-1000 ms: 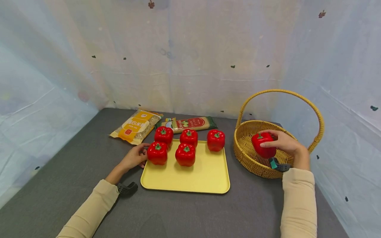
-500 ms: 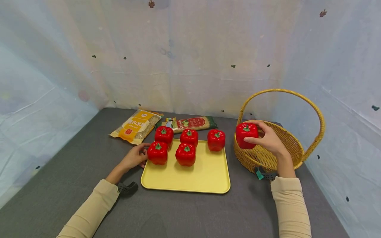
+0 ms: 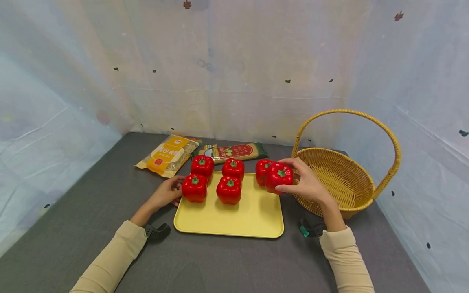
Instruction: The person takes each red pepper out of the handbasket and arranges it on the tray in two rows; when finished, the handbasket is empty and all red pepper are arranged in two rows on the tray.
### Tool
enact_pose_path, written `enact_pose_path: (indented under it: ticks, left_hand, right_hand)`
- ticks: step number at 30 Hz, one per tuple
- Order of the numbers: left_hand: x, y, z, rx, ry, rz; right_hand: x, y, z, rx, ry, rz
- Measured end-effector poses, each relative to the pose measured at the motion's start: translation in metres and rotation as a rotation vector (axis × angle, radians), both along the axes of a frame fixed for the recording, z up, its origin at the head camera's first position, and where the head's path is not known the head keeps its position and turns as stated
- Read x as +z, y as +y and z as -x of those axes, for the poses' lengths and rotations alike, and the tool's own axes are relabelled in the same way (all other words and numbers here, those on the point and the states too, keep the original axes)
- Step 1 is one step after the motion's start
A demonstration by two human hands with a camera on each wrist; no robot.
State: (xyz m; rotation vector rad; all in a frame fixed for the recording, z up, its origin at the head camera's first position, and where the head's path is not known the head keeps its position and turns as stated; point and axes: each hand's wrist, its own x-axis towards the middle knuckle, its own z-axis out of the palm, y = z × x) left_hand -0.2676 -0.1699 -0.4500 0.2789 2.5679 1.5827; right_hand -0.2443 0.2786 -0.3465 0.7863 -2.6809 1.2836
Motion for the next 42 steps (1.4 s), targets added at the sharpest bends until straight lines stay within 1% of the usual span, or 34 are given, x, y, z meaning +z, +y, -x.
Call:
enact_pose_path:
  ticks: [3,6,10,17,20,24,27,31,37,42]
  left_hand:
    - [0.0,0.0,-0.001,0.0,-0.001,0.005]
    - [0.0,0.0,-0.002,0.0,-0.004,0.003]
    - [0.001,-0.001,-0.004,0.0,-0.01,0.0]
    - [0.001,0.0,-0.005,0.005,-0.011,0.008]
    - [0.001,0.0,-0.005,0.003,-0.014,0.011]
    - [0.0,0.0,-0.004,0.001,-0.01,0.009]
    - [0.0,0.0,-0.002,0.002,-0.003,0.013]
    - [0.0,0.0,-0.001,0.006,-0.005,0.017]
    - [0.004,0.001,-0.002,0.011,-0.009,0.015]
    - [0.003,0.001,-0.002,0.001,-0.002,0.005]
  right_hand:
    - [-0.005,-0.006,-0.001,-0.011,0.03,-0.08]
    - [-0.008,-0.01,-0.002,-0.003,0.05,-0.141]
    - [-0.011,-0.015,-0.004,0.022,0.051,-0.182]
    - [-0.018,-0.024,-0.008,0.02,0.101,-0.253]
    - [-0.024,-0.026,-0.007,0.022,0.116,-0.263]
    - [-0.029,-0.028,-0.004,0.022,0.115,-0.256]
    - [-0.03,-0.029,-0.004,0.018,0.106,-0.254]
    - [-0.03,-0.03,-0.003,0.014,0.118,-0.272]
    - [-0.03,-0.031,-0.002,0.009,0.123,-0.276]
    - [-0.03,-0.031,-0.001,0.007,0.128,-0.295]
